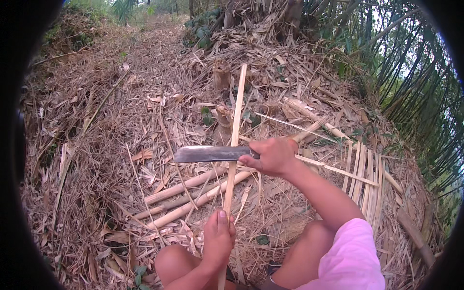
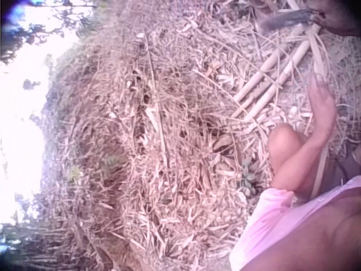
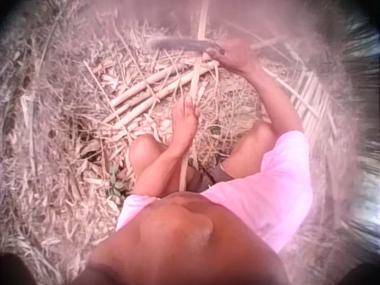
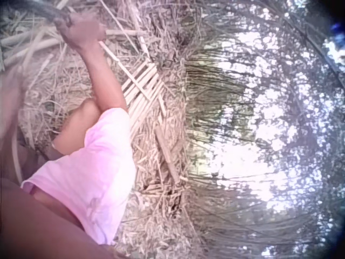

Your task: The person uses a machete to shave and smooth the surface of a thin bamboo strip while sitting on the ground.

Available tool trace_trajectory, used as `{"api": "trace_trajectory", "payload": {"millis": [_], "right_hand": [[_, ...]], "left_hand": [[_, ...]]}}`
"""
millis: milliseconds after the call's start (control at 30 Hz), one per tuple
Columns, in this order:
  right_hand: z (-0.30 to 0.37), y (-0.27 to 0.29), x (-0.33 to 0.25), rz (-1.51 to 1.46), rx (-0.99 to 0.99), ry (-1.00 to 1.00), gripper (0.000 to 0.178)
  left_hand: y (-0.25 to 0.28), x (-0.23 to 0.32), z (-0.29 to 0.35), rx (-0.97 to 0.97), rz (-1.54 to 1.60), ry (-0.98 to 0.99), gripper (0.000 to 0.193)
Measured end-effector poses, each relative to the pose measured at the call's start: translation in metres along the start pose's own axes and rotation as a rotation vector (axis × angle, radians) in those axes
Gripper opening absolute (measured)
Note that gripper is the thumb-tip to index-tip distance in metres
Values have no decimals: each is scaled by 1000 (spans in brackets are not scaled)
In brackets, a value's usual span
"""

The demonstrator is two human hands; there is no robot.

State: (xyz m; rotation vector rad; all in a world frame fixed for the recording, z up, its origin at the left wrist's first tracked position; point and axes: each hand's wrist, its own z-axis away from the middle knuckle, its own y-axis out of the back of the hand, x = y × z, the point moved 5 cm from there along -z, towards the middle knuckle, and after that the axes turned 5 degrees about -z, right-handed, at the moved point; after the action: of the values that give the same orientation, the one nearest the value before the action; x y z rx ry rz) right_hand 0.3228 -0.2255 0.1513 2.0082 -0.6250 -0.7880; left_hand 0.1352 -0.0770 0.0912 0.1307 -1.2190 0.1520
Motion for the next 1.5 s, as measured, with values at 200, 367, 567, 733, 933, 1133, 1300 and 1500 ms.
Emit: {"api": "trace_trajectory", "payload": {"millis": [200, 367, 567, 733, 933, 1133, 1300, 1500], "right_hand": [[-44, 29, 69, -13, 100, -237, 74], [-20, 10, 2, -25, -170, -54, 67], [7, 8, -33, 66, -127, 177, 63], [-11, 17, -43, 117, -69, 285, 63], [-53, 52, 28, -118, 86, -283, 68], [-16, 27, -56, 111, -6, 160, 65], [9, 24, -88, 147, -31, 254, 65], [-3, 26, -78, 203, 36, 319, 58]], "left_hand": [[-8, -4, 17, -85, 72, 9, 35], [7, -3, 9, -30, 153, 37, 36], [12, 2, 13, -33, 145, 23, 36], [18, 6, 11, -51, 219, 17, 37], [15, 2, 33, -119, 127, 50, 38], [20, 4, 28, -130, 356, 94, 37], [23, 18, 32, -103, 358, 127, 36], [23, 17, 25, -148, 389, 54, 34]]}}
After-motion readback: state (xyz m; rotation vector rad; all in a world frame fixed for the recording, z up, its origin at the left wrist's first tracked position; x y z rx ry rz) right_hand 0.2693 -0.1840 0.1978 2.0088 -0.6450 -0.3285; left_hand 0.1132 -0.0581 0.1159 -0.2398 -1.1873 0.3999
